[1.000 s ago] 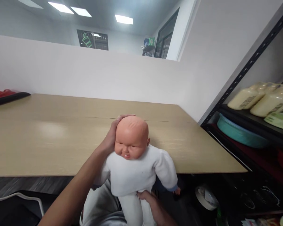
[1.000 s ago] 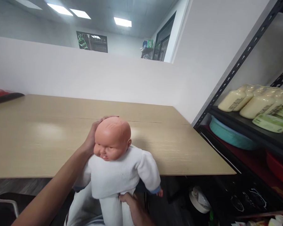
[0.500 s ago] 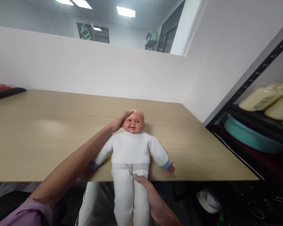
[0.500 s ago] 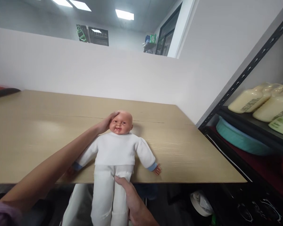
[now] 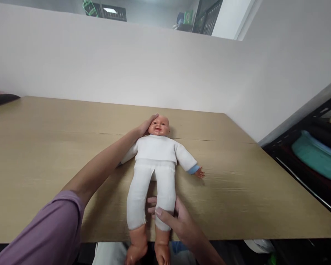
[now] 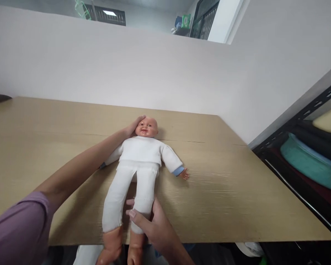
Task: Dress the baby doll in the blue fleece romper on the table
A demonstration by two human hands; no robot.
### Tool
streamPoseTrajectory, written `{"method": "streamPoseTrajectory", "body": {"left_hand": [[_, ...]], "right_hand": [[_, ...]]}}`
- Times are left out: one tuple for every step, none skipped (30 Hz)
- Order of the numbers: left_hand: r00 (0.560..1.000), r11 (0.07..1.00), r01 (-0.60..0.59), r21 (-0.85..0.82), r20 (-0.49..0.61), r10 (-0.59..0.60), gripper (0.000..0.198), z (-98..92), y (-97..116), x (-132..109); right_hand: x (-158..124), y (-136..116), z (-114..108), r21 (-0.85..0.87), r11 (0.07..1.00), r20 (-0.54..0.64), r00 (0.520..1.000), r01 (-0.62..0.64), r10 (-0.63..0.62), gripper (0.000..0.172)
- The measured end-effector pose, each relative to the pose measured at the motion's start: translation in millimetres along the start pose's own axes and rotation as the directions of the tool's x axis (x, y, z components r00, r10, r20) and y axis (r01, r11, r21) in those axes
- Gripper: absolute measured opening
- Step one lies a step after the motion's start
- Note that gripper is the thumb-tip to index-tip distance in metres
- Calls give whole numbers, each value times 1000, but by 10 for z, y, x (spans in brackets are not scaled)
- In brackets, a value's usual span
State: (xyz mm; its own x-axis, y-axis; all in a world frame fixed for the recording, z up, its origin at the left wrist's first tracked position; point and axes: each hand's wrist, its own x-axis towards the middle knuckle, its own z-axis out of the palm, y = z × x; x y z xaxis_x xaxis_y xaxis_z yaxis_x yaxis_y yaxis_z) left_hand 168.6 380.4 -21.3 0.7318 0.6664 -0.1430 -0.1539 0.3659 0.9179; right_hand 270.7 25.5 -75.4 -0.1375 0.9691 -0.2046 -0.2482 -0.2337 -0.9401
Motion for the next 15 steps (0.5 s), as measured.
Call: {"method": "streamPoseTrajectory", "body": {"left_hand": [[1000, 1000, -6, 3, -9, 6, 78, -77, 22, 94], [1000, 1000, -4, 10, -17, 5, 79, -156, 42, 187], [1000, 1000, 0, 17, -25, 0, 80, -236, 59, 277], [999, 1000, 0, 25, -34, 0, 80, -313, 72, 362], [999, 999, -5, 34, -40, 6, 79, -384, 81, 440], [999, 999, -17, 43, -51, 19, 78, -444, 85, 507], [997, 998, -31, 54, -70, 35, 76, -490, 85, 561], [994, 997, -46, 68, -92, 52, 74, -521, 81, 600], [992, 995, -53, 87, -111, 63, 72, -536, 76, 622], [990, 993, -50, 107, -126, 63, 71, -536, 69, 629], [990, 991, -41, 127, -129, 58, 72, -523, 64, 622], [992, 989, -34, 144, -118, 51, 73, -503, 61, 605], [995, 987, -29, 159, -93, 44, 75, -479, 63, 582], [997, 985, -26, 173, -63, 38, 77, -457, 70, 557], [999, 980, -28, 195, -40, 36, 79, -440, 84, 533]], "right_hand": [[-16, 2, -10, -12, 1000, -11, 1000, 18, -18, 57], [-32, 15, -19, -31, 999, -21, 999, 39, -39, 60], [-48, 35, -23, -59, 996, -32, 998, 60, -62, 64], [-60, 59, -22, -96, 992, -53, 995, 84, -89, 68], [-68, 82, -15, -145, 984, -75, 990, 107, -119, 70], [-73, 104, 0, -208, 969, -98, 983, 131, -153, 68], [-78, 123, 18, -280, 948, -126, 974, 149, -190, 66], [-87, 141, 38, -356, 920, -157, 961, 160, -228, 63], [-105, 163, 54, -438, 883, -188, 943, 170, -275, 63], [-138, 196, 60, -525, 833, -217, 919, 176, -330, 64], [-190, 246, 52, -610, 773, -239, 890, 172, -387, 66], [-266, 320, 25, -689, 705, -251, 857, 168, -450, 68], [-365, 420, -21, -756, 628, -234, 821, 182, -520, 71], [-484, 545, -84, -807, 559, -212, 790, 190, -575, 73], [-614, 688, -160, -843, 478, -142, 754, 248, -642, 72]]}}
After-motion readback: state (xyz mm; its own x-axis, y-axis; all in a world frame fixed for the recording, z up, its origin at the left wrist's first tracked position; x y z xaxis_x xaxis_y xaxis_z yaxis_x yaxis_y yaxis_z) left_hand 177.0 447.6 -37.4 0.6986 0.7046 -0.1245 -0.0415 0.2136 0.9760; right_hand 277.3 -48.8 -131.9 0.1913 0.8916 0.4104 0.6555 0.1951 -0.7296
